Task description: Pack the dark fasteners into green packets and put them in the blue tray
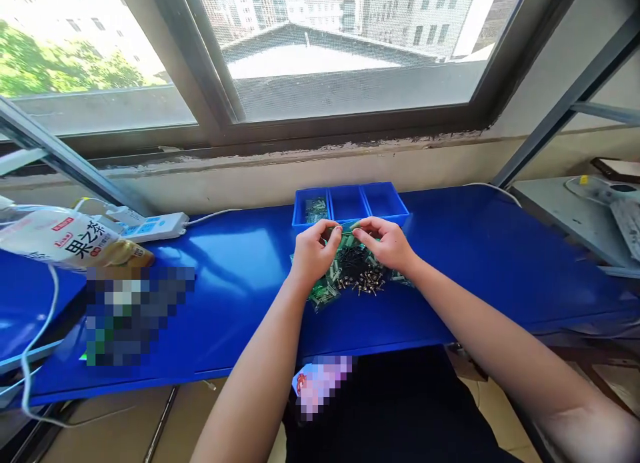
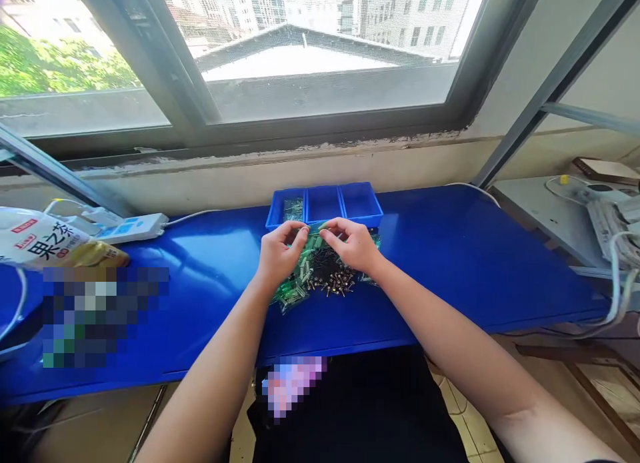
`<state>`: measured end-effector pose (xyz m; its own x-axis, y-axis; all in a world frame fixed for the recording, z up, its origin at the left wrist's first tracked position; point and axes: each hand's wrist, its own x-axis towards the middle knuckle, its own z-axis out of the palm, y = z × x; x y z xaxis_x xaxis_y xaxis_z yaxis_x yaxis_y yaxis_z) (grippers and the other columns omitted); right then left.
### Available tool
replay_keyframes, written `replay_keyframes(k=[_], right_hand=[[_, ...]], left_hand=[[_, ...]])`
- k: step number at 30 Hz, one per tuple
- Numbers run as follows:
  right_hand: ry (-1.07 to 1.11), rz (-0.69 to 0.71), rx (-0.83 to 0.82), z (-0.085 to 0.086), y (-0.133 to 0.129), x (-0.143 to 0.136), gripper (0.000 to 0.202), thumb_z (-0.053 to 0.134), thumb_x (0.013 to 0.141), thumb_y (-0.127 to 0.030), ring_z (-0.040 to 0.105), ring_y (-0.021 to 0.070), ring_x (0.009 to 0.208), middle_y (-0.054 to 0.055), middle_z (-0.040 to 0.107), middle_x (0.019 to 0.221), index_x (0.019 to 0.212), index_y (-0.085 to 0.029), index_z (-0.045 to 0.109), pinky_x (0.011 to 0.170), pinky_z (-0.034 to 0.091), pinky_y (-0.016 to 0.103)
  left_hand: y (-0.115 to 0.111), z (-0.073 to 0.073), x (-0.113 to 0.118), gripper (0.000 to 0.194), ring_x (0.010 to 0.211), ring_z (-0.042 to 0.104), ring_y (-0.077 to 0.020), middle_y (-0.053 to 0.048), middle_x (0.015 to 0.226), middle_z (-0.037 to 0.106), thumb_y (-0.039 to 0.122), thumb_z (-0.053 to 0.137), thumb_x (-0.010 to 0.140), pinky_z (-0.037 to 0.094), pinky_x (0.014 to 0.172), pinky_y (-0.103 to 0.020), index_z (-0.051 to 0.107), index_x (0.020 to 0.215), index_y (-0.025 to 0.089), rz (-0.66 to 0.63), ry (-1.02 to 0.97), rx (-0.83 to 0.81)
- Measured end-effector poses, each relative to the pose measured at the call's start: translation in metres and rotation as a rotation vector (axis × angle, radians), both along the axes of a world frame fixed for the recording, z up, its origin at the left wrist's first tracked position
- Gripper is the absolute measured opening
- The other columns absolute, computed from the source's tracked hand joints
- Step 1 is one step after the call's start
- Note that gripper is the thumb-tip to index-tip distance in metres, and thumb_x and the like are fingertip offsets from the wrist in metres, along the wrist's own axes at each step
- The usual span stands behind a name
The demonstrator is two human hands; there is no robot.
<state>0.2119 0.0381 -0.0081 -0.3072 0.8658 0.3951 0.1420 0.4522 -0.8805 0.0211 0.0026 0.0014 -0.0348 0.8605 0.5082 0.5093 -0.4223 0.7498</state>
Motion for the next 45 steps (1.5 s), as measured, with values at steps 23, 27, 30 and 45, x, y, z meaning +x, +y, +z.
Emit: replay_keyframes(k=[23, 27, 30, 45], right_hand=[[0.035, -0.116, -0.021, -0.003, 0.003, 0.002, 0.036, 0.072, 0.086, -0.052, 0.068, 0.0196, 0.075, 0.006, 0.075, 0.087, 0.102, -0.019, 0.073, 0.07, 0.054, 0.035], [0.018, -0.12, -0.012, -0.001, 0.002, 0.002, 0.035, 0.072, 0.086, -0.053, 0.064, 0.0175, 0.071, 0.005, 0.073, 0.085, 0.096, -0.019, 0.074, 0.066, 0.052, 0.033], [0.034, -0.115, -0.043, 0.0, 0.003, 0.002, 0.036, 0.073, 0.084, -0.054, 0.057, 0.0141, 0.062, 0.004, 0.07, 0.081, 0.095, -0.019, 0.074, 0.059, 0.047, 0.031], [0.141, -0.02, -0.095, 0.01, 0.0, 0.003, 0.026, 0.064, 0.088, -0.04, 0.064, 0.0157, 0.072, 0.005, 0.073, 0.091, 0.1, -0.02, 0.076, 0.068, 0.054, 0.033]], left_hand=[[0.005, -0.007, -0.005, 0.021, 0.052, 0.047, -0.0101, 0.004, 0.059, 0.056, 0.04, 0.061, 0.094, 0.036, 0.052, -0.025, 0.069, 0.094, 0.02, 0.017, -0.043, -0.018], [0.006, -0.01, -0.005, 0.024, 0.053, 0.055, -0.0112, 0.002, 0.061, 0.062, 0.043, 0.062, 0.095, 0.041, 0.053, -0.025, 0.068, 0.099, 0.021, 0.008, -0.079, -0.037], [0.006, -0.01, -0.004, 0.022, 0.055, 0.061, -0.0121, 0.001, 0.065, 0.067, 0.042, 0.062, 0.095, 0.045, 0.055, -0.025, 0.068, 0.101, 0.021, -0.01, -0.111, -0.042], [0.001, -0.001, -0.005, 0.016, 0.065, 0.064, -0.0127, -0.002, 0.08, 0.073, 0.031, 0.061, 0.093, 0.049, 0.06, -0.026, 0.072, 0.099, 0.021, -0.01, -0.133, 0.027]])
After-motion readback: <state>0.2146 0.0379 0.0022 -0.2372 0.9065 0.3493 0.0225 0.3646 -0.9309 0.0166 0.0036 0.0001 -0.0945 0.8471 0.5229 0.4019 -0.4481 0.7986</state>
